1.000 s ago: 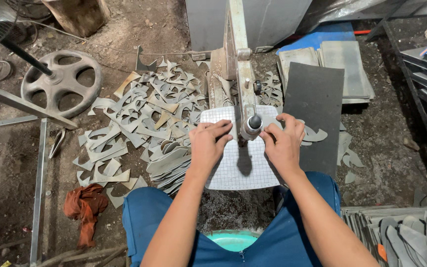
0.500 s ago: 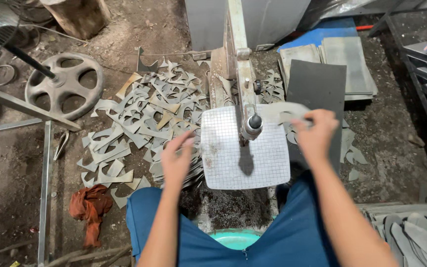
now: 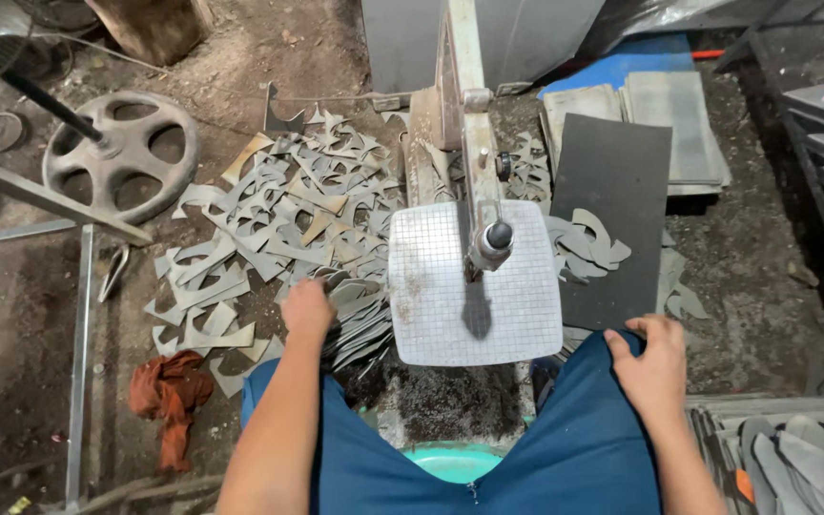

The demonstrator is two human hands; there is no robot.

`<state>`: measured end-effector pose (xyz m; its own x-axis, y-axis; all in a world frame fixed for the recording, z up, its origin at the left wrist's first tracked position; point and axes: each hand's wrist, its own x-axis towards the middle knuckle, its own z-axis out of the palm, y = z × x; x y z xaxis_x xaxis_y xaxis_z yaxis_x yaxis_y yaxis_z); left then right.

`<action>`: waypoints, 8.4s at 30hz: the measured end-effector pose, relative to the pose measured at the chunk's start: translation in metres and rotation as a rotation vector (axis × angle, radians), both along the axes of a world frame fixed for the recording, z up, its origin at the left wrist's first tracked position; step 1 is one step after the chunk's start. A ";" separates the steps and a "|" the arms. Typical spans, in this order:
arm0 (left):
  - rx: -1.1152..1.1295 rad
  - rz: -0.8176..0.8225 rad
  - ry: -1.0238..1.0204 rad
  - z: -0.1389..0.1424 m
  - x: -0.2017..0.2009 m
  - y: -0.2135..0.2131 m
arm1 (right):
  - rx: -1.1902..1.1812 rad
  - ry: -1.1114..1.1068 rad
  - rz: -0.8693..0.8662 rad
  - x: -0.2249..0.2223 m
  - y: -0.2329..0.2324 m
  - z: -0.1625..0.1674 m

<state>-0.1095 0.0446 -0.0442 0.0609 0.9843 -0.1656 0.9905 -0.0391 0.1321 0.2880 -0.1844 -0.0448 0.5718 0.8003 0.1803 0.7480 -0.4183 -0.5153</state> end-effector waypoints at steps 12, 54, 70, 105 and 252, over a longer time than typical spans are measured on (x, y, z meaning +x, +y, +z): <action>0.203 -0.099 0.060 0.009 0.022 0.000 | -0.252 -0.001 0.017 0.004 0.032 -0.001; 0.313 -0.154 -0.710 0.073 0.105 -0.133 | 0.077 -0.076 0.602 -0.082 0.051 0.070; 0.454 -0.224 -0.714 0.060 0.105 -0.133 | 0.064 -0.135 0.448 -0.090 0.065 0.046; -0.361 0.319 -1.476 0.027 0.111 -0.138 | 0.107 -0.020 0.607 -0.121 0.043 0.095; 0.341 -0.416 -0.573 0.041 0.125 -0.110 | 0.113 -0.044 0.443 -0.100 0.056 0.052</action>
<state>0.0153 -0.0658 -0.0030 0.4204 0.8528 0.3097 0.6669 -0.5219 0.5318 0.1878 -0.1280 0.0074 0.1690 0.9399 0.2966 0.8643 0.0033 -0.5030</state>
